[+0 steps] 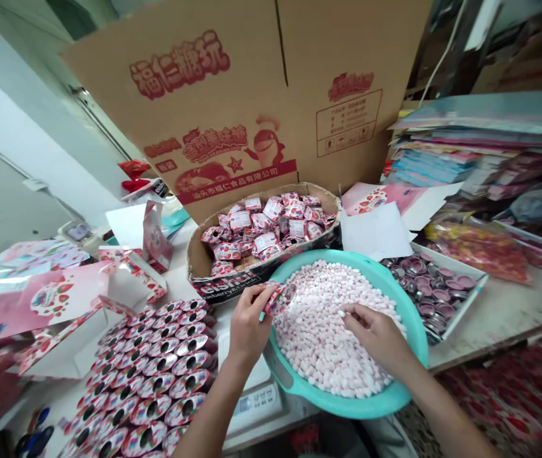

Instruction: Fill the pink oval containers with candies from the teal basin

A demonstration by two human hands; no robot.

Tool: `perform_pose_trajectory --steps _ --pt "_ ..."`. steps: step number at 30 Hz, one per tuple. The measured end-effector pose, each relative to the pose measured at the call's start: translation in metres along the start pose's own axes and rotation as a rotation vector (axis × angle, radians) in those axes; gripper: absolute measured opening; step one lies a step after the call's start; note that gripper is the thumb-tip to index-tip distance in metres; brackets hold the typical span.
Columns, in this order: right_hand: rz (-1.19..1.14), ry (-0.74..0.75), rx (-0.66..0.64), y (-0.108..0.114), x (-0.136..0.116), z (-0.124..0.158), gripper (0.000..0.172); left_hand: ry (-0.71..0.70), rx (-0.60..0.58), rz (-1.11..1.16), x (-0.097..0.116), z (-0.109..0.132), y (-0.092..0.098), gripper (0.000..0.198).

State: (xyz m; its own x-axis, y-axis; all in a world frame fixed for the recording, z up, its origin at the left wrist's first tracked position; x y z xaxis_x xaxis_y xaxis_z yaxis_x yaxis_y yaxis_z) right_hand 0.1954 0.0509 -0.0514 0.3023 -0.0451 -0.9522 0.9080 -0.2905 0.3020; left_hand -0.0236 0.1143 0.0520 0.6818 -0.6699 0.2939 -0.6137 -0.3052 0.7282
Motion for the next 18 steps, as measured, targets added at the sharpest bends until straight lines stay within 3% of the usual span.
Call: perform_pose_trajectory --steps 5,9,14,18 --pt "0.034 0.018 -0.001 0.0 0.002 -0.001 0.032 0.027 -0.004 0.014 0.002 0.002 -0.006 0.049" --pt "0.062 0.019 -0.035 -0.003 0.004 -0.003 0.031 0.021 0.049 0.05 0.005 0.006 0.001 0.05" --pt "0.09 0.014 -0.044 -0.003 0.005 -0.004 0.028 0.106 -0.083 0.028 -0.004 0.009 -0.014 0.052" --pt "0.058 0.012 -0.035 -0.002 0.003 -0.003 0.026 0.125 -0.074 0.029 -0.006 0.007 -0.014 0.049"
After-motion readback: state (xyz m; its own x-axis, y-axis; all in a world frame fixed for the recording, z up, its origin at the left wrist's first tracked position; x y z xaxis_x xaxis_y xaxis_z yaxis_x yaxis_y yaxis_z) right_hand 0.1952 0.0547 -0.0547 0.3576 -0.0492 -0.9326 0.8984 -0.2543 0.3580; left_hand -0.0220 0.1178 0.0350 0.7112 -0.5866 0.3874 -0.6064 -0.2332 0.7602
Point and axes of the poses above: each hand's wrist, its own z-axis away from the middle knuckle, its own y-axis out of the back of the hand, x = y × z, the point moved 9 cm from there along -z, towards the middle knuckle, and after that the axes turned 3 degrees about x, right-handed, at the moved point
